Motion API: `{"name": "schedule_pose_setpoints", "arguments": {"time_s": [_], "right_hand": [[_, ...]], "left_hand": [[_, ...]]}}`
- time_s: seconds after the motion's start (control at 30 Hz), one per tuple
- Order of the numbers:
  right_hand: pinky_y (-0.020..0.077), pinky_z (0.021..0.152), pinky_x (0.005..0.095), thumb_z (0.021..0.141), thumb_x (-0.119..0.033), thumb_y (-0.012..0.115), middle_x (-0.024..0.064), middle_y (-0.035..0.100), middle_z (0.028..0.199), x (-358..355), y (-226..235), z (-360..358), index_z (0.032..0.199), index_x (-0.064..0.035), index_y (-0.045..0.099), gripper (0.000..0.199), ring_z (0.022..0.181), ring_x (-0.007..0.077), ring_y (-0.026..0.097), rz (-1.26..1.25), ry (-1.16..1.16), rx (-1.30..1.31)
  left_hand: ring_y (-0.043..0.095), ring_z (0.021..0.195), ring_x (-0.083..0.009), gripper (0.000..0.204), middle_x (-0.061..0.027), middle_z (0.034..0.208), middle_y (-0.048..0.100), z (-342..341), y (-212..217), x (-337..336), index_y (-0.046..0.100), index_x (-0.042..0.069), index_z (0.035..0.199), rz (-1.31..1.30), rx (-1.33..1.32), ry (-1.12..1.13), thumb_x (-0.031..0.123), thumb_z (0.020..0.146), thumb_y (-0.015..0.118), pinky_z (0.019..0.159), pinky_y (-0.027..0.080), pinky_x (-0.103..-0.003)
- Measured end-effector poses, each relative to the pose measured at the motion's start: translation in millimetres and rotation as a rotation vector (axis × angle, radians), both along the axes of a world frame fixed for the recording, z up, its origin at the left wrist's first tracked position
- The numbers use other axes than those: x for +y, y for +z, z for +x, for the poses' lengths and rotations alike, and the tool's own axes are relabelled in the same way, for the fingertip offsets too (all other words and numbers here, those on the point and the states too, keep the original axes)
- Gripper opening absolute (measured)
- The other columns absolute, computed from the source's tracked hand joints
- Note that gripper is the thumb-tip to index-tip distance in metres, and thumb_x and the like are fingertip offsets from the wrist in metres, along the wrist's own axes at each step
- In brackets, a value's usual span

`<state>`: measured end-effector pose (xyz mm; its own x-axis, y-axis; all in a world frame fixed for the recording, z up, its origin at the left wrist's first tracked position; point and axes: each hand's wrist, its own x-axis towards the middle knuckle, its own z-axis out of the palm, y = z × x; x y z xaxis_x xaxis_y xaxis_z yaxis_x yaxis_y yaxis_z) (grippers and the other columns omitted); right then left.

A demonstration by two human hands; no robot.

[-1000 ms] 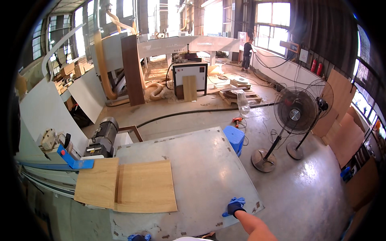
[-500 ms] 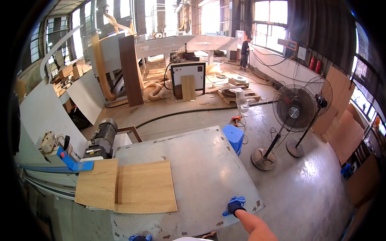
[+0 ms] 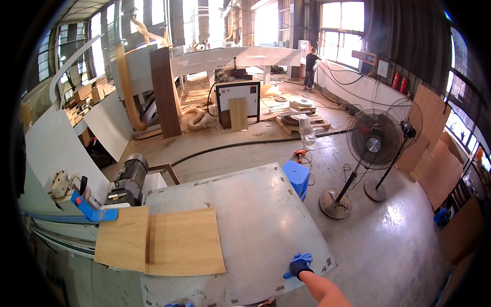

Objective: The person takes wood panels from a stack, feeds them one by one into an edge-banding machine, and then collects the processed panels and stacks them on a pallet.

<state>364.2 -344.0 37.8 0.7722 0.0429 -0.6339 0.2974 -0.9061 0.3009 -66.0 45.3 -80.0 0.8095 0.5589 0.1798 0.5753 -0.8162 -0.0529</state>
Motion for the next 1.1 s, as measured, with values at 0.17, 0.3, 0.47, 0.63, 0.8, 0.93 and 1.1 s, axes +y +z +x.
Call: {"name": "schedule_pose_setpoints", "arguments": {"time_s": [0.17,0.3,0.47,0.63,0.8,0.93,1.1], "right_hand": [[0.0276,0.102,0.0608,0.056,-0.078,0.068,0.0442,0.023,0.138,5,5,-1,0.142,0.0121,0.014,0.135,0.129,0.0567,0.026,0.016,0.019,0.024],[0.0289,0.096,0.0644,0.056,-0.077,0.068,0.0434,0.025,0.136,4,3,-2,0.140,0.0137,0.017,0.133,0.128,0.0573,0.026,0.017,0.029,0.010],[0.0287,0.101,0.0607,0.055,-0.078,0.068,0.0427,0.025,0.138,2,2,-1,0.141,0.0117,0.016,0.135,0.130,0.0559,0.026,0.015,0.010,0.008],[0.0314,0.097,0.0615,0.055,-0.080,0.066,0.0412,0.029,0.136,2,-7,2,0.142,0.0110,0.016,0.136,0.127,0.0558,0.030,-0.032,0.029,0.005],[0.0304,0.096,0.0634,0.052,-0.079,0.069,0.0471,0.024,0.135,-5,-20,6,0.140,0.0134,0.017,0.137,0.127,0.0590,0.027,0.020,0.018,0.019],[0.0299,0.100,0.0610,0.053,-0.081,0.066,0.0412,0.028,0.137,3,-4,1,0.142,0.0118,0.015,0.138,0.127,0.0557,0.030,-0.016,0.046,0.014],[0.0300,0.101,0.0604,0.054,-0.080,0.067,0.0412,0.028,0.137,4,8,2,0.142,0.0123,0.016,0.137,0.127,0.0555,0.030,-0.009,0.043,0.039]], "left_hand": [[0.061,0.056,-0.0262,0.053,-0.0085,0.060,0.063,-12,-21,6,0.067,0.016,0.060,-0.048,-0.024,0.069,0.054,0.089,0.045,0.055,0.045,-0.045],[0.060,0.058,-0.0257,0.047,-0.0076,0.063,0.063,-17,-32,10,0.066,0.017,0.061,0.126,0.005,-0.001,0.051,0.087,0.048,0.054,0.044,-0.044],[0.060,0.059,-0.0248,0.039,-0.0080,0.065,0.063,-18,-31,9,0.065,0.017,0.062,-0.005,0.020,0.022,0.046,0.085,0.054,0.051,0.044,-0.042],[0.063,0.062,-0.0266,0.033,-0.0098,0.068,0.065,-11,-13,4,0.068,0.015,0.065,-0.072,0.110,0.055,0.038,0.084,0.054,0.054,0.047,-0.043],[0.064,0.064,-0.0279,0.029,-0.0114,0.070,0.066,-5,-1,3,0.069,0.013,0.068,-0.128,0.148,0.082,0.032,0.083,0.053,0.055,0.048,-0.043],[0.064,0.064,-0.0275,0.027,-0.0104,0.070,0.066,-10,-8,5,0.069,0.014,0.067,-0.145,0.102,0.111,0.032,0.082,0.054,0.055,0.048,-0.043],[0.064,0.064,-0.0266,0.026,-0.0098,0.070,0.066,-11,-15,5,0.069,0.014,0.067,-0.112,0.078,0.064,0.030,0.081,0.054,0.055,0.047,-0.042]]}}
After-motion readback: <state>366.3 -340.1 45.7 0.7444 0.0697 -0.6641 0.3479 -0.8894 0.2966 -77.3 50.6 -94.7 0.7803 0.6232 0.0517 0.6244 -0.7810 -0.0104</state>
